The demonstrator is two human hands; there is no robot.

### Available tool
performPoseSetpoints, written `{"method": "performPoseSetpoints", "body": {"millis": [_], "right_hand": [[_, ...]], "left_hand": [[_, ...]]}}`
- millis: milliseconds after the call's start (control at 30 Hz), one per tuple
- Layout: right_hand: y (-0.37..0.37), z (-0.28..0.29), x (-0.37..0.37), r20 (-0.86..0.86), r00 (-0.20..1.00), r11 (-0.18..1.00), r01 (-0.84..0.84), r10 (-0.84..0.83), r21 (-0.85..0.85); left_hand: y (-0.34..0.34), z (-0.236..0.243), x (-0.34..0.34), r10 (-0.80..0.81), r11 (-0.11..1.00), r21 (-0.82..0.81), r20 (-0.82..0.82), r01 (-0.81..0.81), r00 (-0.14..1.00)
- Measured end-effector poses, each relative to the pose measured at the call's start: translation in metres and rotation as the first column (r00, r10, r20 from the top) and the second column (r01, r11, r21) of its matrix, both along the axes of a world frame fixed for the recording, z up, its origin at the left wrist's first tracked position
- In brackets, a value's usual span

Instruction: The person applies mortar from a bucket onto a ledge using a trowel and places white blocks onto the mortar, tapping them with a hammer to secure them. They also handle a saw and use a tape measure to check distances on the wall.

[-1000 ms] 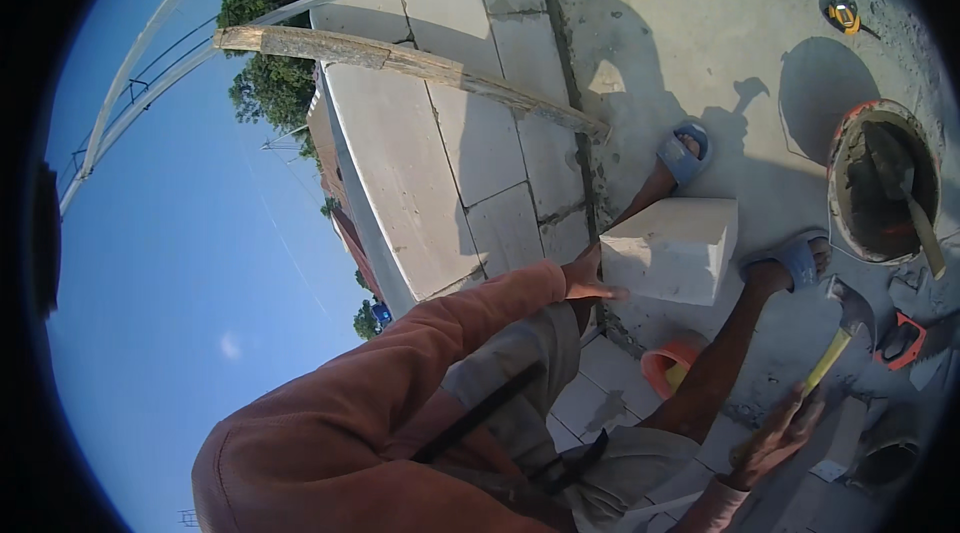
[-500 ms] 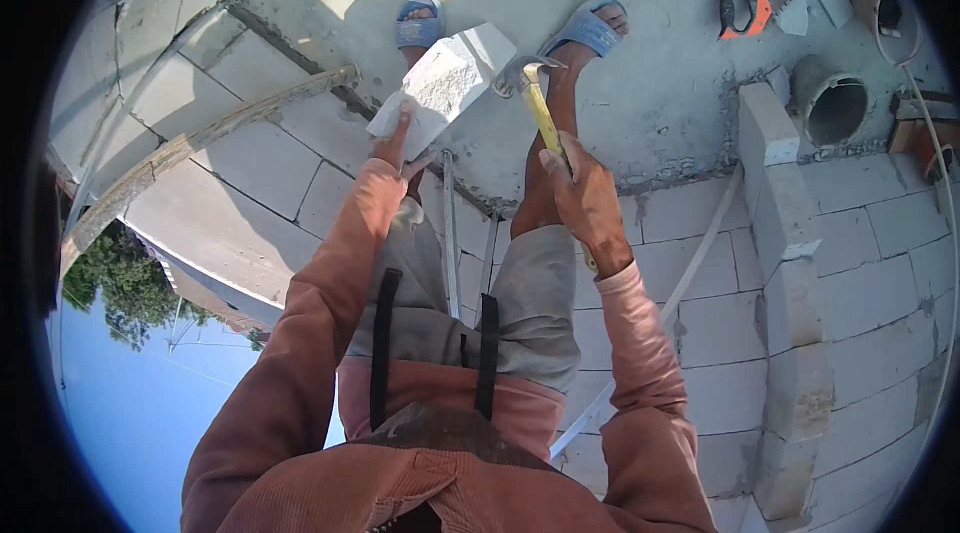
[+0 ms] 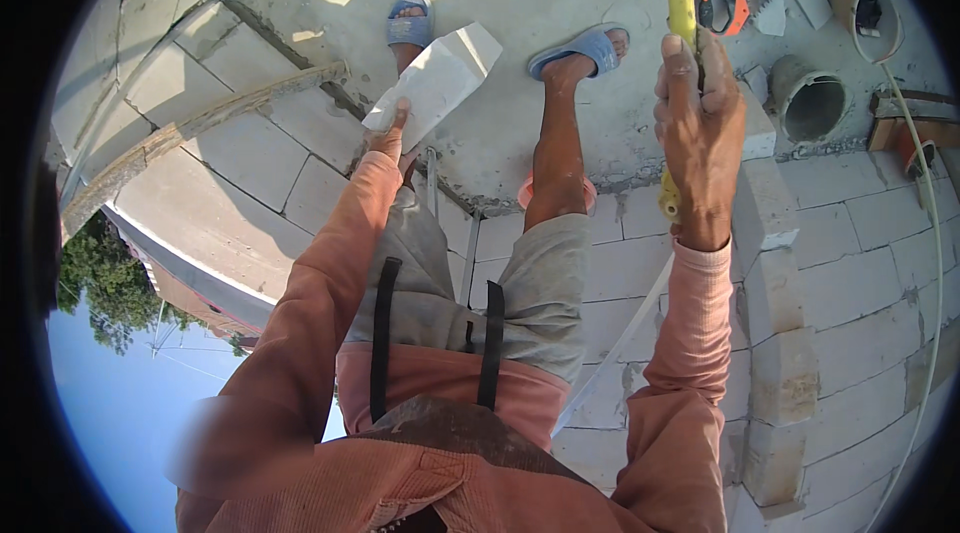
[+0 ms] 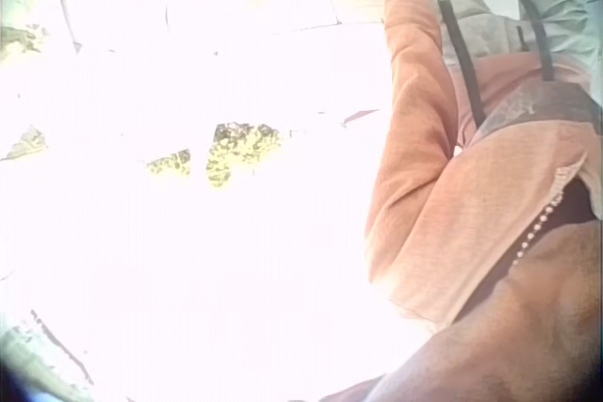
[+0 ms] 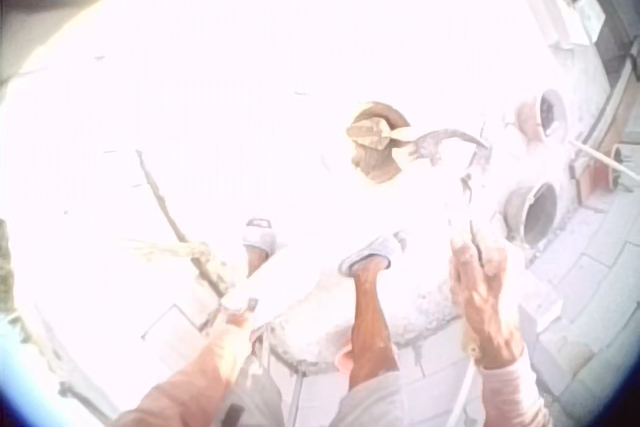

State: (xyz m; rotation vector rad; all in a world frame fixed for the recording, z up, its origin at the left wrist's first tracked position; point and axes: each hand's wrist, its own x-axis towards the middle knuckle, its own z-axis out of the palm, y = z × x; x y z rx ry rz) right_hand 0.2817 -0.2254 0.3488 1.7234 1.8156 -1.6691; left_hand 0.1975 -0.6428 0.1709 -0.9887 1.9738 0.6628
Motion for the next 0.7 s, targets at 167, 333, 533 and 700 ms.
{"method": "performPoseSetpoints", "body": {"millis": [167,333,533,700], "right_hand": [[0.008,-0.008,0.001,0.039,0.999,0.986,0.041,-0.035,-0.160],[0.039,-0.032,-0.005,-0.106,0.994,0.999,0.024,-0.020,0.044],[-0.062,-0.064,0.004,0.009,0.970,0.956,-0.241,0.243,0.169],[-0.064,-0.074,0.020,0.071,0.818,0.806,-0.541,0.571,-0.239]], "left_hand": [[-0.015,-0.014,0.000,-0.034,0.996,0.080,0.028,0.031,0.999],[-0.037,-0.026,0.002,-0.007,0.989,0.146,-0.015,0.009,1.000],[-0.038,-0.026,0.000,-0.055,0.984,0.162,-0.091,0.069,0.994],[-0.033,-0.026,-0.003,-0.003,1.000,0.017,-0.012,0.003,1.000]]}}
